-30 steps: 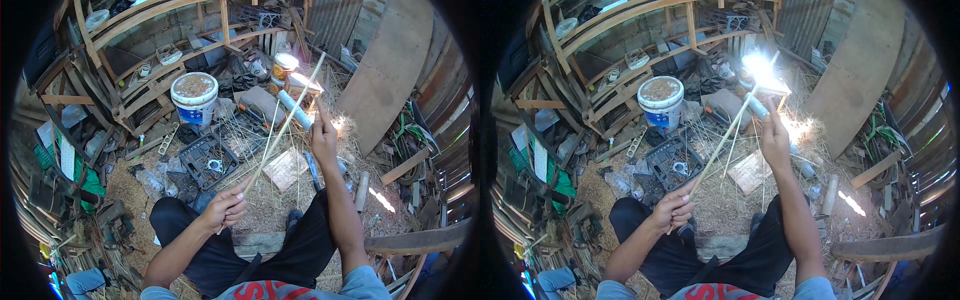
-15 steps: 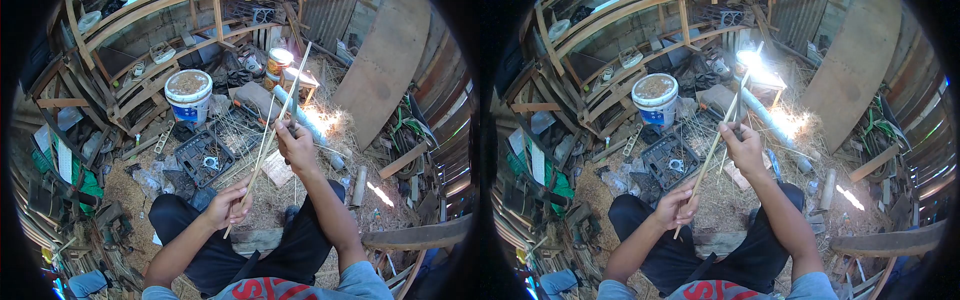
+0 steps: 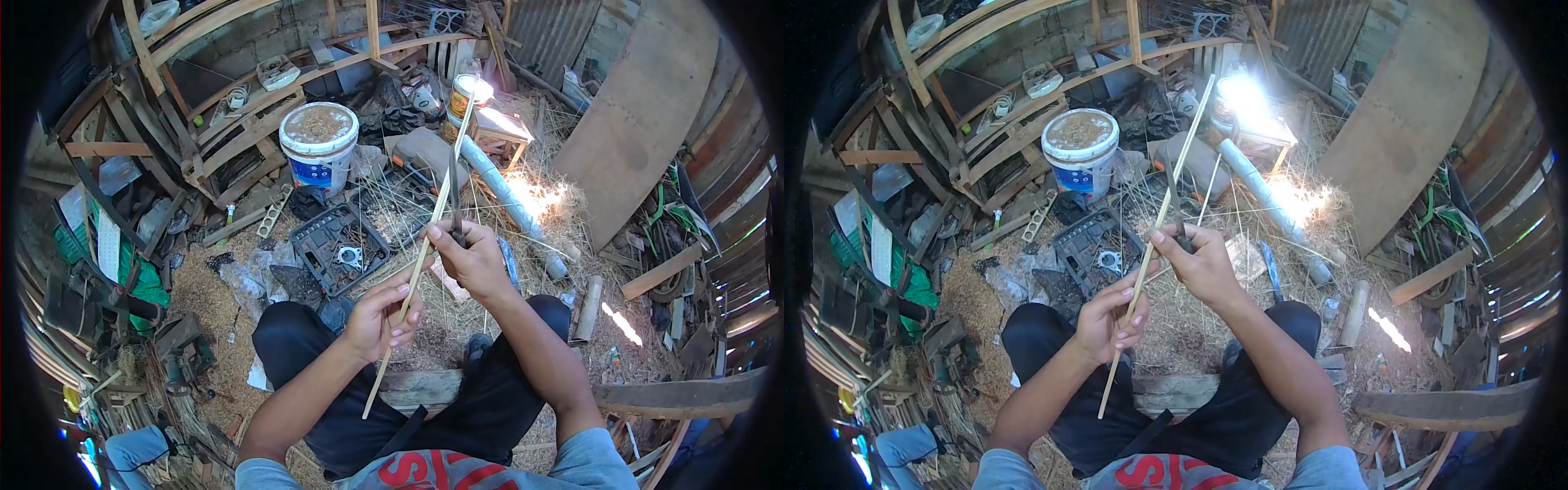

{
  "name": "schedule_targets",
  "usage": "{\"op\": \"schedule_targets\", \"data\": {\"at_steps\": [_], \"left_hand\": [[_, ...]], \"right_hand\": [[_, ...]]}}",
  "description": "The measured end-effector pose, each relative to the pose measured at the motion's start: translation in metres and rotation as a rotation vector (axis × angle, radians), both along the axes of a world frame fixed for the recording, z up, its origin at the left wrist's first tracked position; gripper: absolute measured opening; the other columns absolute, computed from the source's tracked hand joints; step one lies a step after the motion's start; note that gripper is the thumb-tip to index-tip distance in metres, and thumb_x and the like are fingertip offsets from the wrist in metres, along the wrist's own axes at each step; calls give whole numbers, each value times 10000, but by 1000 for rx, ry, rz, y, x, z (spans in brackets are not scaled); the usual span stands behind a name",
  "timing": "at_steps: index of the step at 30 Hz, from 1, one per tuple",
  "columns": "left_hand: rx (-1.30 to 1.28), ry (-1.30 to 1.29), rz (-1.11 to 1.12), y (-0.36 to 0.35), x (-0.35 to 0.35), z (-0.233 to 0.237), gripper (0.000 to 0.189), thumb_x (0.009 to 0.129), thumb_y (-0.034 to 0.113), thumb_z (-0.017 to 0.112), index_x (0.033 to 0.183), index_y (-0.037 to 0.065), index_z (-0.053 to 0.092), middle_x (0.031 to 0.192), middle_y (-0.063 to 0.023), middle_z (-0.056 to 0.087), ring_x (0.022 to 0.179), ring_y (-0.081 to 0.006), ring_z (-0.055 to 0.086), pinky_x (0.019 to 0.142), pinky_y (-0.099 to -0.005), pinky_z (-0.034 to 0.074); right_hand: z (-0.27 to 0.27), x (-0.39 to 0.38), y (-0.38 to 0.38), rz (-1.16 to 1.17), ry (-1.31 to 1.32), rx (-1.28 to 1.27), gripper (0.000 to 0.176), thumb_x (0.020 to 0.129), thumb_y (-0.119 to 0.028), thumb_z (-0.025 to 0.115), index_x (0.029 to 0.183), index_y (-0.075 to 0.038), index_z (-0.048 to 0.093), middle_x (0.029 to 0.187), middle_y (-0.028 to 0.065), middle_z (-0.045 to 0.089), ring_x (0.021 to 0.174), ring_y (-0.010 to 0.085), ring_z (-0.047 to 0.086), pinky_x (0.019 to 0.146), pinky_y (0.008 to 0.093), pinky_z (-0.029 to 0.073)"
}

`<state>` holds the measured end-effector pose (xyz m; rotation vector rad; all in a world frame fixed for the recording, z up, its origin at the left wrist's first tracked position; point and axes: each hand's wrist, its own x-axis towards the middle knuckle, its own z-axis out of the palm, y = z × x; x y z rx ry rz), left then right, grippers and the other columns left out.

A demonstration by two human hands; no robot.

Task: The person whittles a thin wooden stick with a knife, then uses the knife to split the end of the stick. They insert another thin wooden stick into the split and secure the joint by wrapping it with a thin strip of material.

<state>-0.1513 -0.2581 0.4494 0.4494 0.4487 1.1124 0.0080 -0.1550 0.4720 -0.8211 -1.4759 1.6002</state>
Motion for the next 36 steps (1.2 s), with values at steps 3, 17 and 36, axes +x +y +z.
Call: {"op": "schedule_targets", "data": {"at_steps": [3,17,36], "left_hand": [[-14,-113,10,6,-6,-9,554,970,184,368,1507,99,262,731,-90,502,445,-121,366,368,-217,327],[-28,-245,82,16,-19,2,571,926,38,385,1489,67,291,903,-74,440,610,-105,411,349,-178,297],[-1,-176,-132,4,-4,-8,605,943,179,331,1533,143,203,764,-116,548,353,-78,319,323,-196,317]], "right_hand": [[-3,-5,2,-139,-93,392,403,1005,-274,537,1258,38,578,733,11,590,652,75,524,611,244,431],[-3,3,-6,64,-278,512,395,982,-90,513,1369,-11,497,1026,163,663,833,182,646,752,276,494],[-8,9,14,-248,-111,406,348,1023,-201,479,1260,32,584,1081,115,672,998,148,607,875,287,458]]}}
